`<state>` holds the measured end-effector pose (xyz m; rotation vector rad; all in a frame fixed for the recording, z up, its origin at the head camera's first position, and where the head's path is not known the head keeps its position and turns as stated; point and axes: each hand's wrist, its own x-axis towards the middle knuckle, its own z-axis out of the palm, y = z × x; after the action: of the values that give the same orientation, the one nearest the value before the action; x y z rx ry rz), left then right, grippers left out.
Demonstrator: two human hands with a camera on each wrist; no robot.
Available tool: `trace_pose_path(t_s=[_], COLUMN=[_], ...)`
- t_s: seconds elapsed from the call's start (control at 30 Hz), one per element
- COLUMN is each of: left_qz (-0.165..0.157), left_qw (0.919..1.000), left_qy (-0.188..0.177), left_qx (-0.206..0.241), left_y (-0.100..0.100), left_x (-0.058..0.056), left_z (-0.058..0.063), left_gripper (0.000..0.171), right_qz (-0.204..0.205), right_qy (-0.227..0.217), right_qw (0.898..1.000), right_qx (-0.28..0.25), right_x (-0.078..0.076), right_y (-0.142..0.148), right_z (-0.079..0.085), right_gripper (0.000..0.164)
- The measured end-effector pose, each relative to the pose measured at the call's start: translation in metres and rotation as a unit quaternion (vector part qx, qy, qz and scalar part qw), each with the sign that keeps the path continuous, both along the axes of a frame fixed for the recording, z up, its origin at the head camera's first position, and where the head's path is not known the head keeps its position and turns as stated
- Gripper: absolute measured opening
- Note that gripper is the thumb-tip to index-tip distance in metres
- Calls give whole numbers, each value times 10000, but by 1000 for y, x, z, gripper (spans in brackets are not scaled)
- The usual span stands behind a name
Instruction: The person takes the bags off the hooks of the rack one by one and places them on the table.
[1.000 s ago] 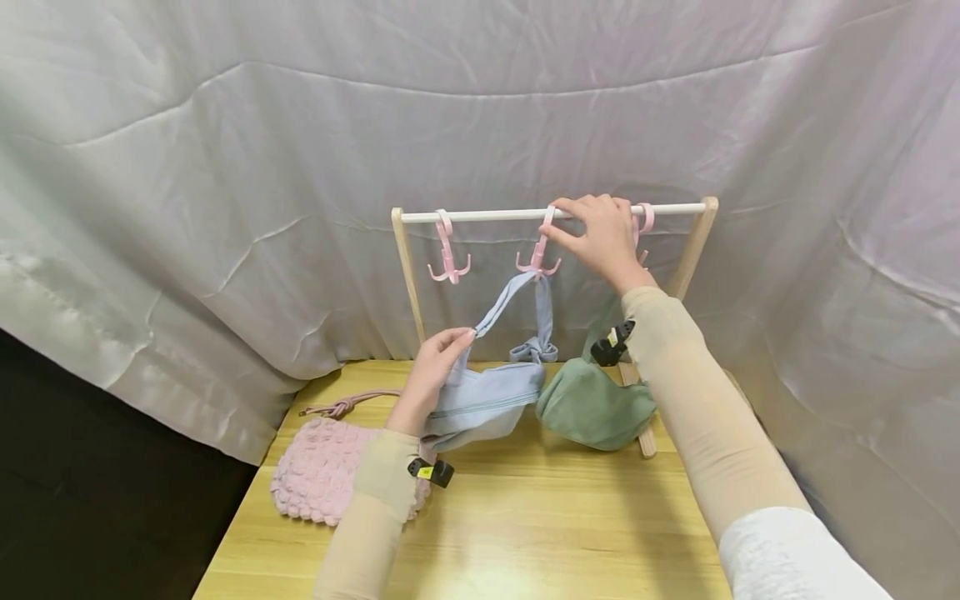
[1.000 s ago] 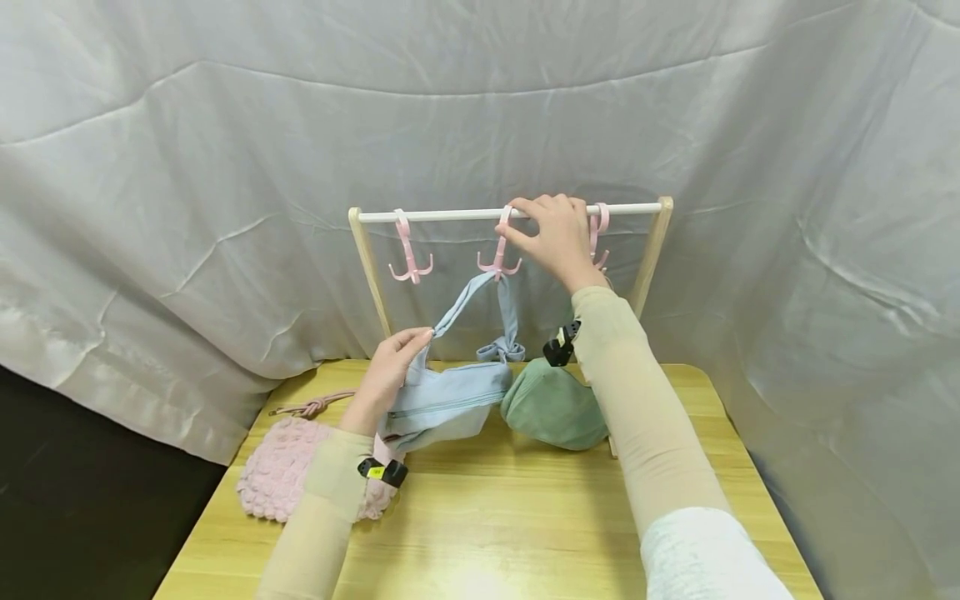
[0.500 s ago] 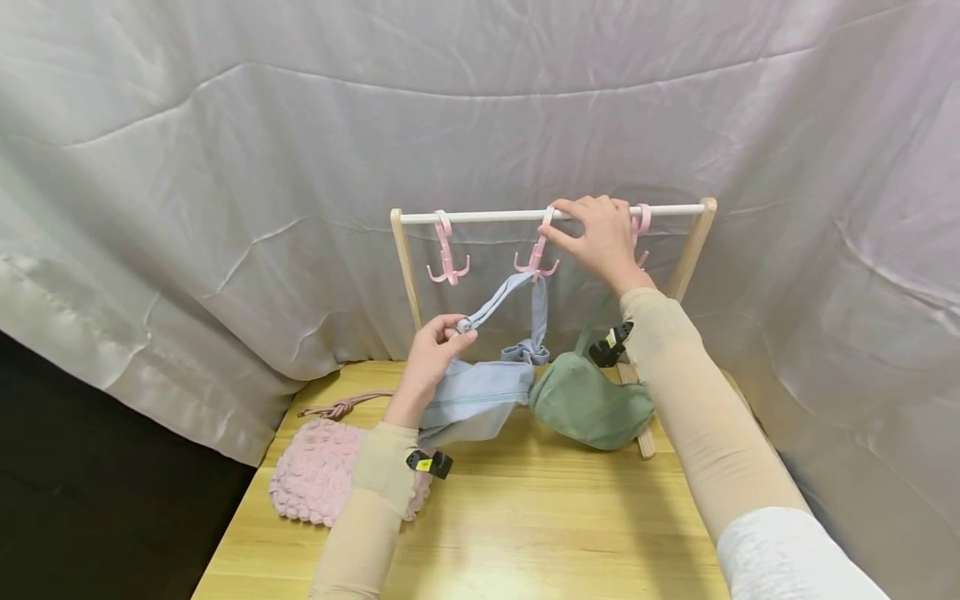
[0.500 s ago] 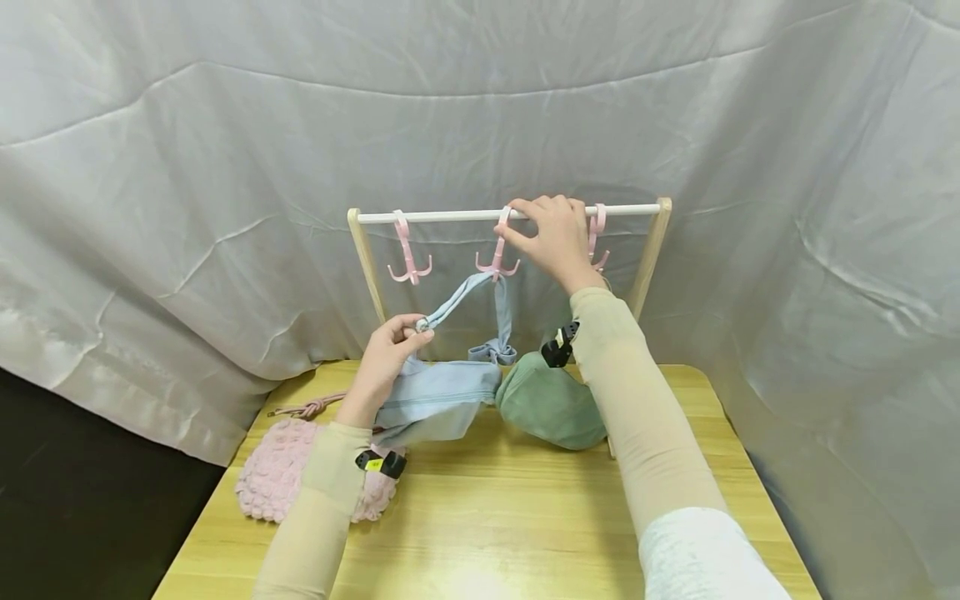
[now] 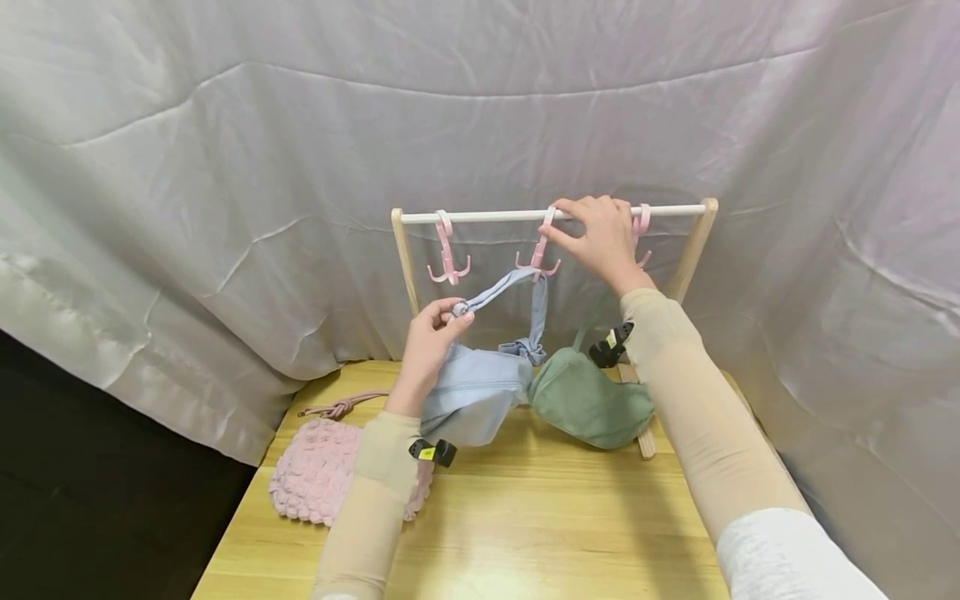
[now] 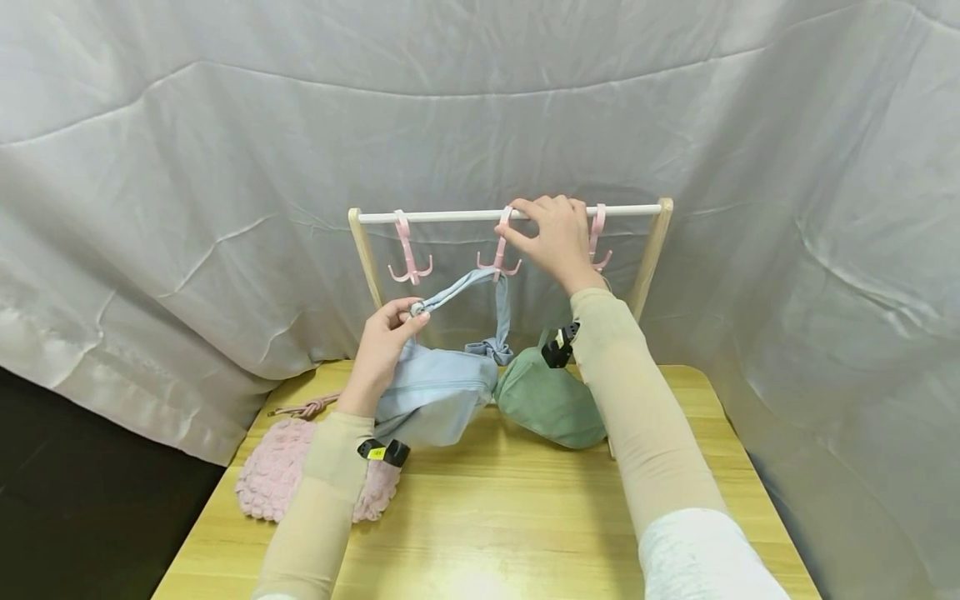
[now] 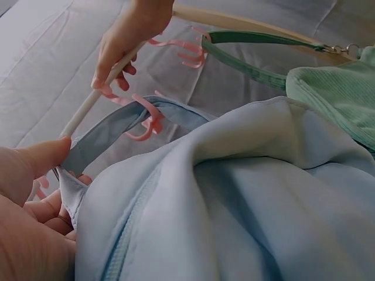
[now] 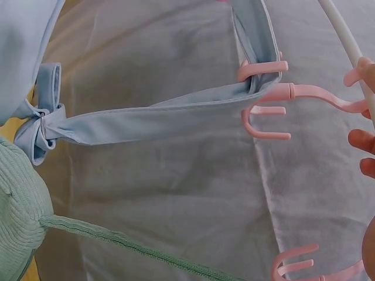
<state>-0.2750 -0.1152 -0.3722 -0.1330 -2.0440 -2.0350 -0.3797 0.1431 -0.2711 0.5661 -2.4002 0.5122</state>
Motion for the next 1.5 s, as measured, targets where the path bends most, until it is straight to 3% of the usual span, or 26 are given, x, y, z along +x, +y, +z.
trace_pose_path(t_s=[0.93, 1.5], left_qz=[257, 319], left_qw=[9988, 9977], left_qy=[387, 484], left_qx=[182, 347], left_y=[4, 1], left_x=[-8, -7], left_z=[23, 33], left_gripper=[32, 33], right_qz=[36, 69], right_qy=[164, 146], right_qw=[9998, 9998], right_qx=[-54, -90], right_x=[0, 1], right_y=[-3, -5], right_z=[-2, -1], right_gripper=[48, 47])
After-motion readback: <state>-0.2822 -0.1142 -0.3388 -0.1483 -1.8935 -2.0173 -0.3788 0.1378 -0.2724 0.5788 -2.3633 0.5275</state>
